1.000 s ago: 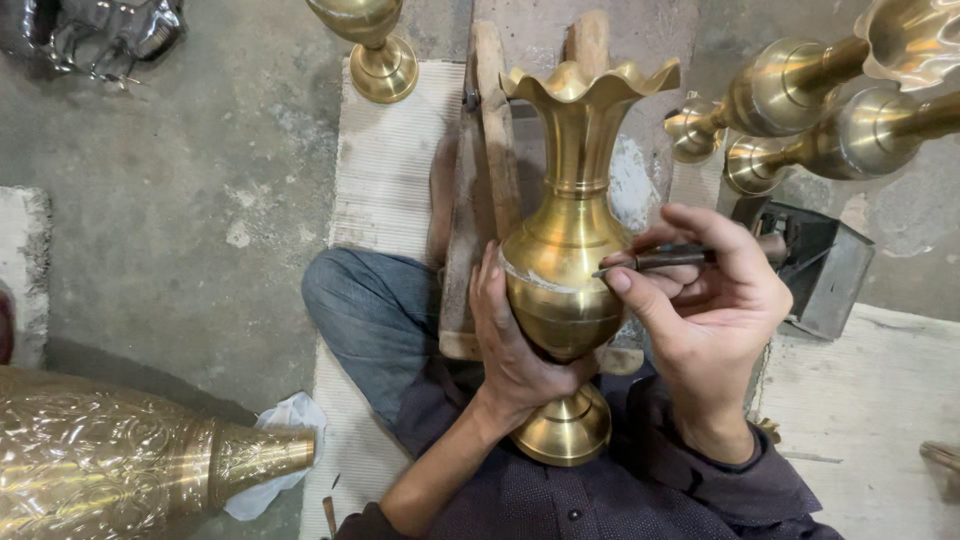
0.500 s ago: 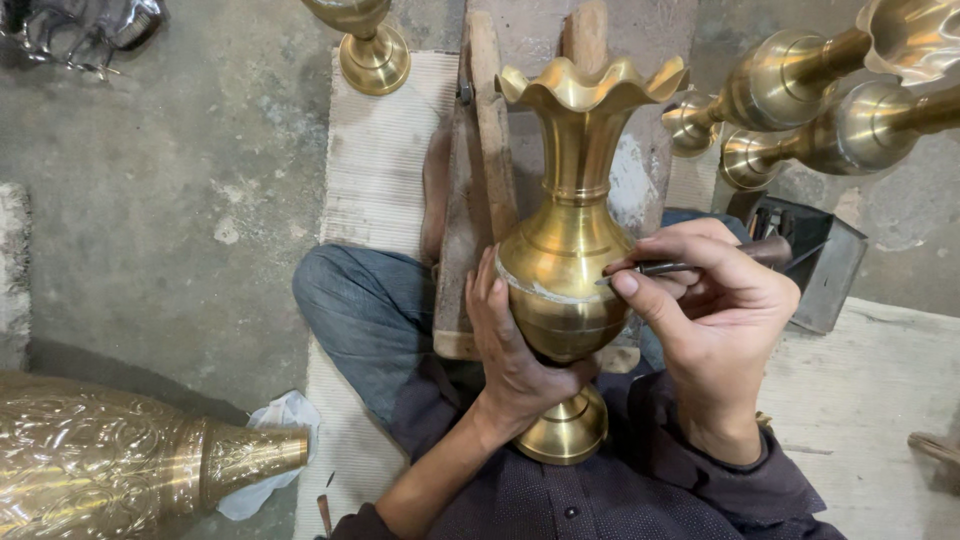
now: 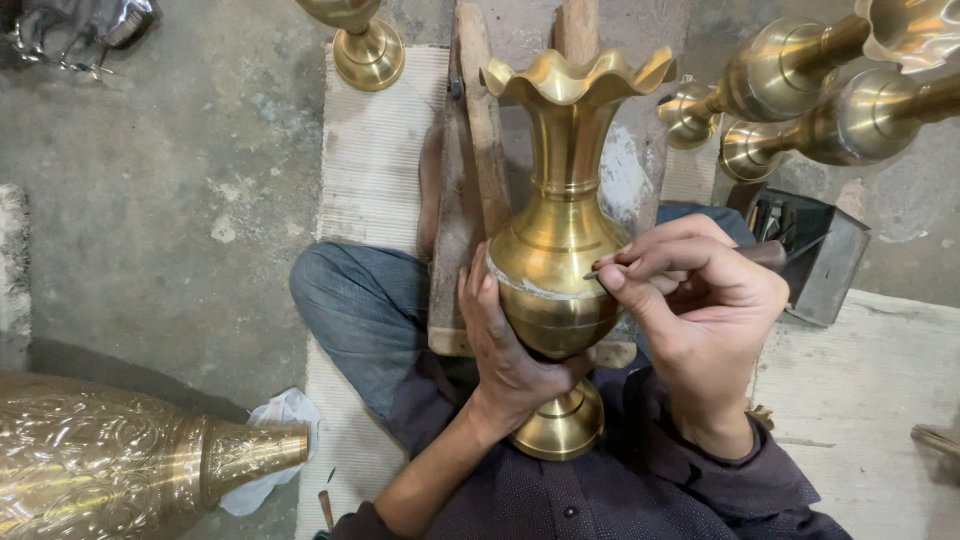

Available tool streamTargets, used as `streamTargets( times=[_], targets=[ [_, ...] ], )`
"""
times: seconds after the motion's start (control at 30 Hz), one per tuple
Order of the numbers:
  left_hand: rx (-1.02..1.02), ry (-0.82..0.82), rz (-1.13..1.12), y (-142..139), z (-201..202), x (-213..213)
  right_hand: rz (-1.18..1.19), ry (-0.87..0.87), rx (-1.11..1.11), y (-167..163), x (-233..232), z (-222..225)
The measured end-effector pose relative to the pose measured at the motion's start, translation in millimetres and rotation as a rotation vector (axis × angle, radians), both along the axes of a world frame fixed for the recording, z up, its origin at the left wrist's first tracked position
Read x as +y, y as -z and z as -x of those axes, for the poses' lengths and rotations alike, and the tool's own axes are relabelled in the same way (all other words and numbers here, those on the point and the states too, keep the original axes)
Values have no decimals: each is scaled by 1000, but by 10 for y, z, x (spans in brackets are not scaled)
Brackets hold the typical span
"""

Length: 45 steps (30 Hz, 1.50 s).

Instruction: The person sits cross-legged on the floor holding a brass vase against a wooden support and uses a pointed hand tool to scrape and engrave a line around the vase's body, rotating the vase to work around it, then wipes the surface with a finger.

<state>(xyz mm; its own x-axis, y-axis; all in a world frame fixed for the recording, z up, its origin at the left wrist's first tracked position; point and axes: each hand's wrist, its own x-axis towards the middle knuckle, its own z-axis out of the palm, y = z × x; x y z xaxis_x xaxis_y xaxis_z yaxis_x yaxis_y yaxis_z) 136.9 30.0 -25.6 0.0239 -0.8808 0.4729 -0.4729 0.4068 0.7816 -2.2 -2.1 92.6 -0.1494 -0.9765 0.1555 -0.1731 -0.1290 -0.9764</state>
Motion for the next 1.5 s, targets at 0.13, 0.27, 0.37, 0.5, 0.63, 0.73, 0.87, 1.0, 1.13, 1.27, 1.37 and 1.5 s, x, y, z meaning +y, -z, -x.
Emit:
streamTargets(
  times=[0.13,0.27,0.37,0.5,0.63,0.73,0.87,1.0,1.13,1.27,1.37,1.5],
  targets=[
    [-11,-4,-7,0,-6,11,8,32,33,23,10,-14],
    [-12,0,-2,1,-15,21,32,22,43,39,28,-11],
    [-23,-14,-1,-8,-5,31,34,16,44,47,33,2],
    [-22,-14,-1,-17,4,37,43,-6,61,63,11,47],
    [-14,-16,9,-15,10,30,49,-56,-18,97,18,91],
    [-16,-12,-6,-17,8,33,46,-59,-86,140,36,119],
    [-30,-18,8,-19,23,20,82,20,-320,223,-4,138],
    [-40,-19,10,-23,34,19,83,17,-308,175,-6,197],
    [-25,-18,-7,-25,61,33,-1,18,-79,88,68,128],
    [-33,-15,-22,-34,41,63,4,46,44,28,55,65],
    [-41,-20,-13,-30,47,60,26,30,50,8,35,45],
    [-37,-13,6,-36,64,61,38,25,33,2,42,40]
  ],
)
